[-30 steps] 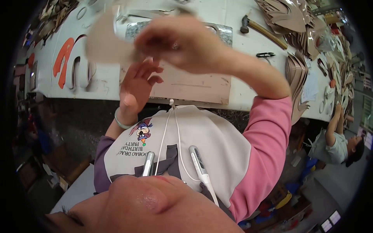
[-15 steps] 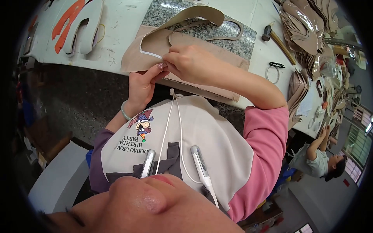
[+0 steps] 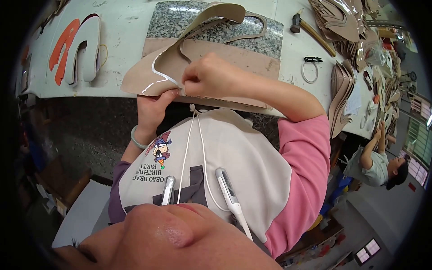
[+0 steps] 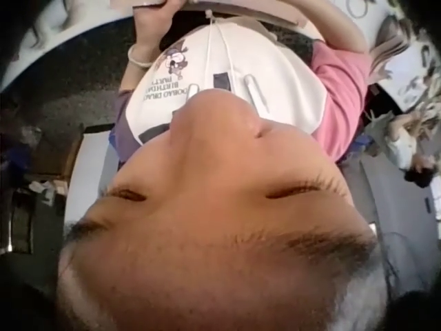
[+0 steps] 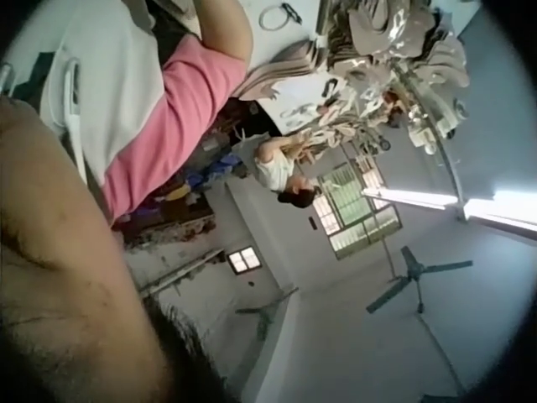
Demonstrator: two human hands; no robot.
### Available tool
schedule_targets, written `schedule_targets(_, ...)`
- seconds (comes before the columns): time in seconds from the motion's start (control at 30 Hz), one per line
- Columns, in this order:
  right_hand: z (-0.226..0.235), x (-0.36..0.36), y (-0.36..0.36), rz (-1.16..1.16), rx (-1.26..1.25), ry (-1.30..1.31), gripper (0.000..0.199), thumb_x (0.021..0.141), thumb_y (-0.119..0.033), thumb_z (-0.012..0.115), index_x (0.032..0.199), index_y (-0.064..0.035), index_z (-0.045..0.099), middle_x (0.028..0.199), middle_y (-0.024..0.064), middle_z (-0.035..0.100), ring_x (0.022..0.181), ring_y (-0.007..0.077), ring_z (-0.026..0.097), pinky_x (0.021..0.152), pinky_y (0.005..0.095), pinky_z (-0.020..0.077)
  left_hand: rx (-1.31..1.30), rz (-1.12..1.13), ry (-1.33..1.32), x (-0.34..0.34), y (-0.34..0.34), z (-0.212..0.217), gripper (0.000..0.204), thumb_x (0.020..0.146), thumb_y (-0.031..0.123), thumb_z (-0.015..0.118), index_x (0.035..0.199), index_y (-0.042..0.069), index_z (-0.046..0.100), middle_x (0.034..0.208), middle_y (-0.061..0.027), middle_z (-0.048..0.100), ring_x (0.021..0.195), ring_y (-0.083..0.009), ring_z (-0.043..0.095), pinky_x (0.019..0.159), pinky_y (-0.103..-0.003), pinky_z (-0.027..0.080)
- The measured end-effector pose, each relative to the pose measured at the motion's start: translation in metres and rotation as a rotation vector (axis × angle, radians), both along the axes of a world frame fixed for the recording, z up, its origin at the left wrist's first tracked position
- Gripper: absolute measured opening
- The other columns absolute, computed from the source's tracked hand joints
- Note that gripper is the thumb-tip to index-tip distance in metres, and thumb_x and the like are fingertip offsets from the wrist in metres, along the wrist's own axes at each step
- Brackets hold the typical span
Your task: Assembling high-heeled shoes by applying adhesive to straps and attaching them to the shoe body.
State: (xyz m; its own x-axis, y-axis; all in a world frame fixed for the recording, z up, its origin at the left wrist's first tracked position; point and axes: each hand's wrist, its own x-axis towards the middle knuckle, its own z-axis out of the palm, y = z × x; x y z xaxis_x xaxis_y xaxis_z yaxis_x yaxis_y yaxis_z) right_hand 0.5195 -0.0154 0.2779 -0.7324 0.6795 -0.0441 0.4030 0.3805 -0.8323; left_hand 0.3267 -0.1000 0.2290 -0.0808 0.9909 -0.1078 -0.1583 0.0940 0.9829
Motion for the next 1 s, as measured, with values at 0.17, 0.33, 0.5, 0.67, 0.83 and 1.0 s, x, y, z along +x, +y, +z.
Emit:
schedule_targets(0.17,0.015,0.023,0.022,-0.295,-0.374,-0.005,0.016,0.075,0.002,0.063,0.089,0.0002,0.07,0.071,0.0025,0.066,0.053,0.0124,0.052,0.047,0.0253,0.0432,-0.174,-0.036,-0.004,-0.022,0.0,-0.006,0.016,0.081,-0.006,0.065,0.097,-0.007,0.065,0.09,-0.0113,0.07,0.078,-0.0175,0.067,0.07,-0.024,0.055)
schedule_targets(0.33,-0.005,0.005,-0.014,-0.058,0.321,0.129,0.016,0.076,0.003,0.064,0.09,0.0006,0.07,0.079,0.0042,0.067,0.056,0.0129,0.055,0.048,0.0251,0.0431,-0.224,0.001,-0.273,-0.003,0.001,0.007,0.017,0.082,-0.005,0.066,0.098,-0.008,0.065,0.09,-0.0124,0.07,0.078,-0.0178,0.067,0.07,-0.024,0.055)
schedule_targets(0.5,-0.019,0.0,-0.023,-0.027,0.295,0.096,0.016,0.075,0.003,0.065,0.091,0.0009,0.07,0.085,0.0061,0.066,0.056,0.014,0.055,0.048,0.0249,0.0434,-0.204,-0.03,-0.212,0.007,0.0,0.012,0.016,0.084,-0.004,0.065,0.099,-0.009,0.064,0.092,-0.0128,0.07,0.078,-0.0174,0.067,0.071,-0.024,0.056)
schedule_targets(0.67,-0.033,-0.004,-0.028,-0.039,0.278,0.068,0.015,0.074,0.001,0.066,0.088,0.0007,0.07,0.078,0.0056,0.065,0.054,0.0151,0.053,0.048,0.0246,0.0428,-0.03,-0.005,-0.069,0.013,-0.009,-0.003,0.016,0.083,-0.002,0.066,0.098,-0.008,0.066,0.09,-0.0115,0.071,0.077,-0.0156,0.067,0.067,-0.023,0.054)
schedule_targets(0.83,-0.039,-0.008,-0.033,-0.156,0.284,0.117,0.011,0.071,-0.001,0.067,0.081,0.0012,0.07,0.068,0.0048,0.063,0.05,0.0141,0.05,0.045,0.0239,0.0403,0.062,-0.011,0.304,0.012,-0.01,-0.01,0.018,0.079,0.002,0.069,0.096,-0.006,0.068,0.087,-0.0094,0.072,0.073,-0.0134,0.066,0.063,-0.022,0.052)
schedule_targets(1.0,-0.024,0.009,-0.009,-0.237,0.011,0.034,0.011,0.072,-0.001,0.064,0.081,0.0026,0.071,0.062,0.0024,0.063,0.049,0.0084,0.048,0.044,0.0217,0.0375,-0.02,-0.151,0.307,-0.003,-0.013,-0.015,0.022,0.074,0.003,0.069,0.094,-0.006,0.068,0.084,-0.0086,0.071,0.066,-0.0122,0.064,0.06,-0.023,0.051)
